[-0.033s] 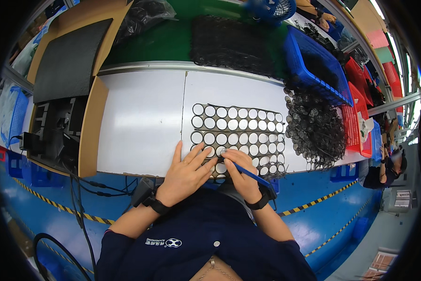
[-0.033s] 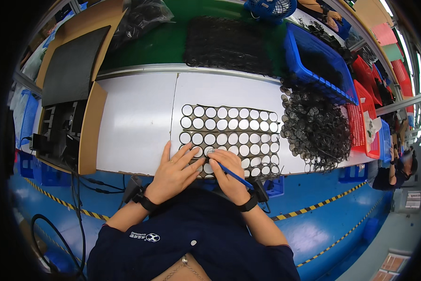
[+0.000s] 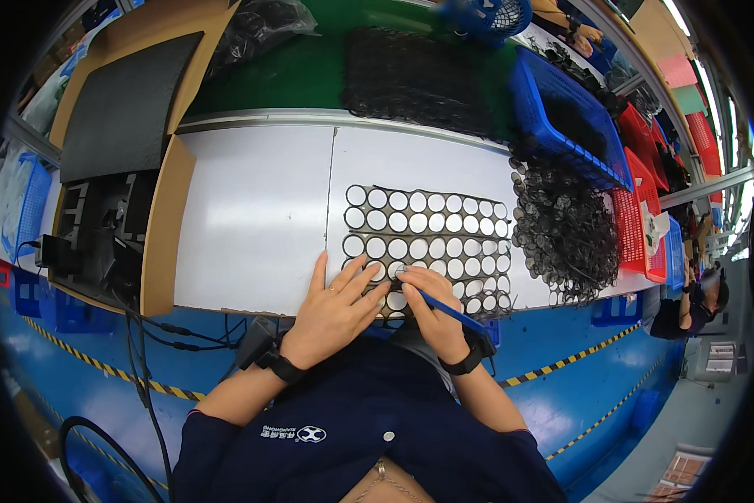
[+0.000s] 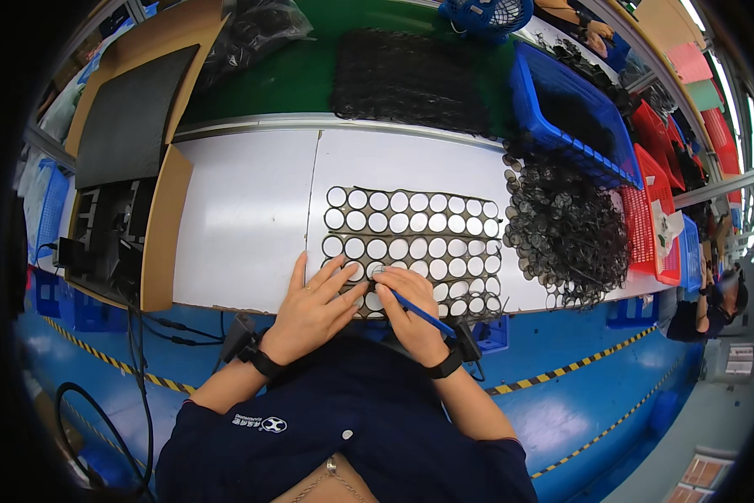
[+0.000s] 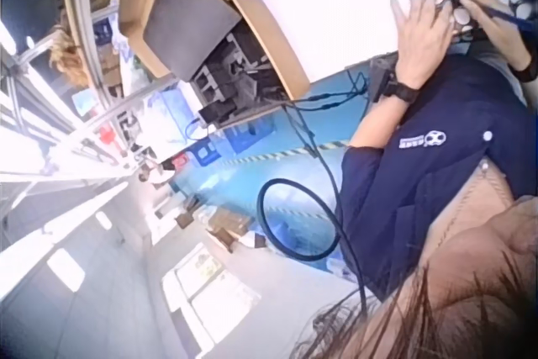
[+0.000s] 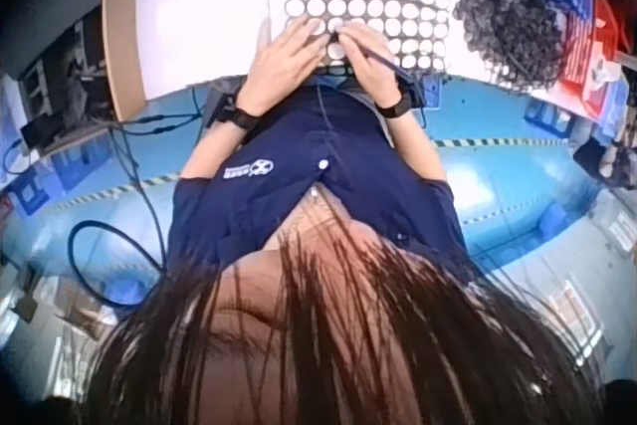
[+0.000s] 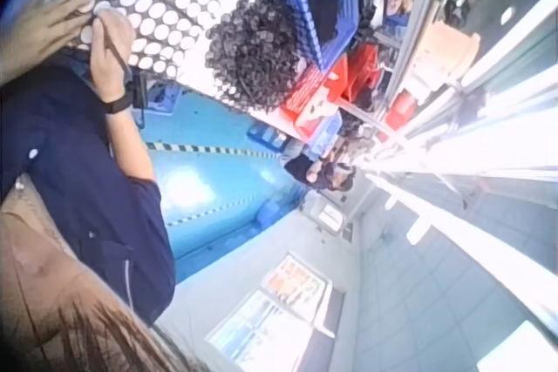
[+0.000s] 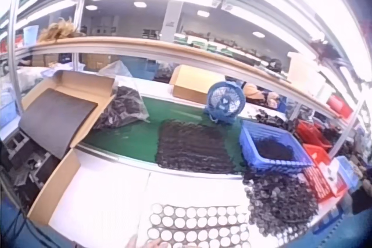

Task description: The recorder is seen meticulously placing small black circular components into a grid-like tray and then inspecting/handling the resulting mesh.

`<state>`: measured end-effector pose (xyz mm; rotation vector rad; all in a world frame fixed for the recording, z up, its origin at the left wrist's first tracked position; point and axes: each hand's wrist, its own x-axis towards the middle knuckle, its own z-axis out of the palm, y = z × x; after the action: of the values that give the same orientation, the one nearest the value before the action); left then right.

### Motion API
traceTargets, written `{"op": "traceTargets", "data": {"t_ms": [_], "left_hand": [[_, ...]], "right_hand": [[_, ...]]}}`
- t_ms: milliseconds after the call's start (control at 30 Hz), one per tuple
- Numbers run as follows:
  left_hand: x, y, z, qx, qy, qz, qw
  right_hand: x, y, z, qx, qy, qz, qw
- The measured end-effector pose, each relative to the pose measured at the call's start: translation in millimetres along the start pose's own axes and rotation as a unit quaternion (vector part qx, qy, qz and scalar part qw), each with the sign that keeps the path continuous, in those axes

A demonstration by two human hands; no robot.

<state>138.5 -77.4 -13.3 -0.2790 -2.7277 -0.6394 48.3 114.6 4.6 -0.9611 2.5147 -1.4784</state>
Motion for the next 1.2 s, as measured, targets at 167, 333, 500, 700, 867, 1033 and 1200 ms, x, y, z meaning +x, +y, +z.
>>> {"op": "traceTargets", "data": {"t_ms": [167, 333, 500, 700, 867, 1033, 1200], "left_hand": [[0.0, 0.5, -0.6, 0.0, 0.005, 0.0, 1.0], [0.7, 1.3, -0.4, 0.001, 0.013, -0.004, 1.0], [0.6, 1.7, -1.3, -0.001, 0.01, -0.004, 1.0], [0.7, 0.4, 0.0, 0.0, 0.0, 0.0, 1.0], [0.7, 1.1, -0.9, 0.001, 0.001, 0.006, 1.0], [9.7, -0.6, -2.0, 0.009, 0.014, -0.011, 1.0], [17.5, -2.2, 1.7, 0.034, 0.004, -0.025, 0.999]], "right_hand": [[0.4, -0.2, -0.2, -0.013, -0.008, 0.001, 1.0], [1.9, -3.4, -0.4, -0.03, -0.012, 0.003, 0.999], [-0.8, -0.5, 1.4, -0.073, -0.013, -0.045, 0.996], [6.7, 6.9, 3.3, -0.275, 0.002, -0.19, 0.942], [45.5, 31.1, -32.2, -0.223, 0.136, -0.098, 0.96], [32.2, 18.4, -5.4, 0.068, 0.013, 0.055, 0.996], [29.1, 18.7, 2.6, 0.007, 0.002, 0.026, 1.0]]}}
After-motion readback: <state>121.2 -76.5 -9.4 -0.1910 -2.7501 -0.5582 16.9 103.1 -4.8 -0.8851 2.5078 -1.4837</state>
